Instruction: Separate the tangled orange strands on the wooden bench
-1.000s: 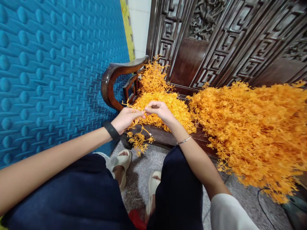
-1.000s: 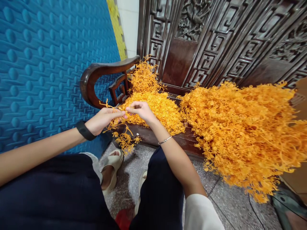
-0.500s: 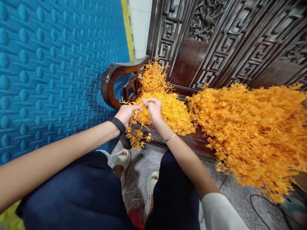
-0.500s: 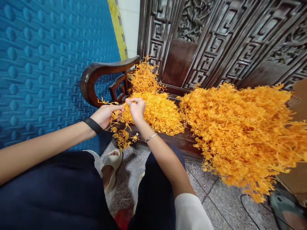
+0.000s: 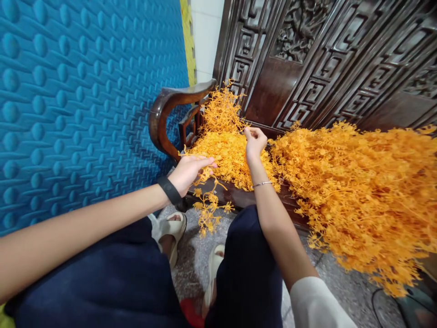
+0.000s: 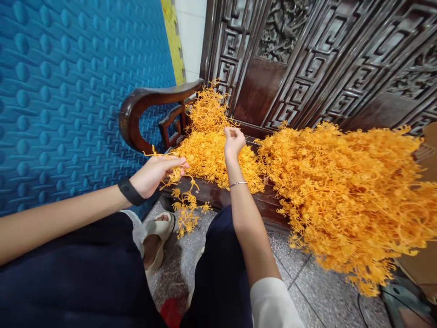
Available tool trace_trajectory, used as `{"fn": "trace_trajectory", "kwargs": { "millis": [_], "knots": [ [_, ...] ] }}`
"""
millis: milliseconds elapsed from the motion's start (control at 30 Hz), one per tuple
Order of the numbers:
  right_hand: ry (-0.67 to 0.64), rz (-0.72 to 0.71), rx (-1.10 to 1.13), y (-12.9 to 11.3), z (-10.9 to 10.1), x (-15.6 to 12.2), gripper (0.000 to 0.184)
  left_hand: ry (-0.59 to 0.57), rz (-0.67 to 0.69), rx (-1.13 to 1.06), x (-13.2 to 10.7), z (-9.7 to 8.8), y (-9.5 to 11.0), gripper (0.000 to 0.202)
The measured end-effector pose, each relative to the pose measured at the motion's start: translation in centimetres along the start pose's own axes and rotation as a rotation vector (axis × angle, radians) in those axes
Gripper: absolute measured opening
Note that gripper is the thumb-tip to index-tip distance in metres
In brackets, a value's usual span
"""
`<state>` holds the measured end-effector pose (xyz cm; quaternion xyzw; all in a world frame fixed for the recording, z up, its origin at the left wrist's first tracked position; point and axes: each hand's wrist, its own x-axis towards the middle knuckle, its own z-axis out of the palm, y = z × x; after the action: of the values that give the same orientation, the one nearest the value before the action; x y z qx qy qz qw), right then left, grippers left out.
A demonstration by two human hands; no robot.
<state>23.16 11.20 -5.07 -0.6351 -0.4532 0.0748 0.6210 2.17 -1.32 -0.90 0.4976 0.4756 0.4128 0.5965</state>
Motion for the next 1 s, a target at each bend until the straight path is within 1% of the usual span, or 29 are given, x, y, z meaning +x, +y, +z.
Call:
{"fn": "trace_trajectory", "kwargs": {
  "millis": [133,233,333,400,467,500,567,633,700,767,833,900,933,1000],
  "knots": [
    [-0.076,0.09,0.069,1.2,-0.4,0.3,0.014,-0.006,-0.102,-0.038,0.6,-1.6,-0.7,0.014],
    [-0.115,0.123,0.093,1.4,-0.4,0.1,0.017,-0.005,-0.111,-0.076,0.7,-2.6,-0.9,0.014],
    [-0.179,0.117,0.114,0.9,-0.5,-0.4,0.018,-0.017,-0.092,-0.084,0.6,-3.1,-1.0,0.015],
    [-0.262,0.099,0.14,-0.2,-0.6,-1.2,0.014,-0.036,-0.08,-0.089,0.7,-3.2,-1.0,0.016],
    [-0.423,0.083,0.201,-1.7,-1.0,-2.4,0.007,-0.047,-0.08,-0.099,0.8,-3.2,-1.0,0.017],
    [-0.527,0.069,0.249,-2.6,-1.2,-3.2,0.009,-0.045,-0.086,-0.103,0.9,-3.2,-0.9,0.017],
    [-0.723,0.019,0.359,-4.5,-1.8,-4.7,0.02,-0.036,-0.101,-0.109,1.0,-3.0,-0.9,0.018],
    [-0.867,-0.056,0.433,-6.3,-2.6,-6.3,0.024,-0.034,-0.108,-0.115,1.2,-2.8,-0.9,0.019],
    [-0.973,-0.147,0.407,-7.6,-3.2,-7.7,0.022,-0.037,-0.097,-0.135,1.3,-2.6,-1.0,0.02],
    [-1.061,-0.276,0.306,-8.1,-3.5,-8.8,0.019,-0.043,-0.073,-0.155,1.5,-2.4,-1.1,0.022],
    [-1.07,-0.422,0.185,-8.1,-3.5,-9.7,0.019,-0.061,-0.049,-0.17,1.6,-2.3,-1.3,0.025],
    [-1.011,-0.513,0.103,-7.8,-3.2,-10.2,0.016,-0.07,-0.046,-0.184,1.6,-2.2,-1.5,0.025],
    [-0.981,-0.527,0.084,-7.6,-3.0,-10.3,0.012,-0.066,-0.057,-0.189,1.7,-2.2,-1.5,0.024],
    [-0.935,-0.499,0.094,-7.3,-2.7,-10.4,0.006,-0.039,-0.089,-0.189,1.7,-2.2,-1.6,0.022]
  ]
}}
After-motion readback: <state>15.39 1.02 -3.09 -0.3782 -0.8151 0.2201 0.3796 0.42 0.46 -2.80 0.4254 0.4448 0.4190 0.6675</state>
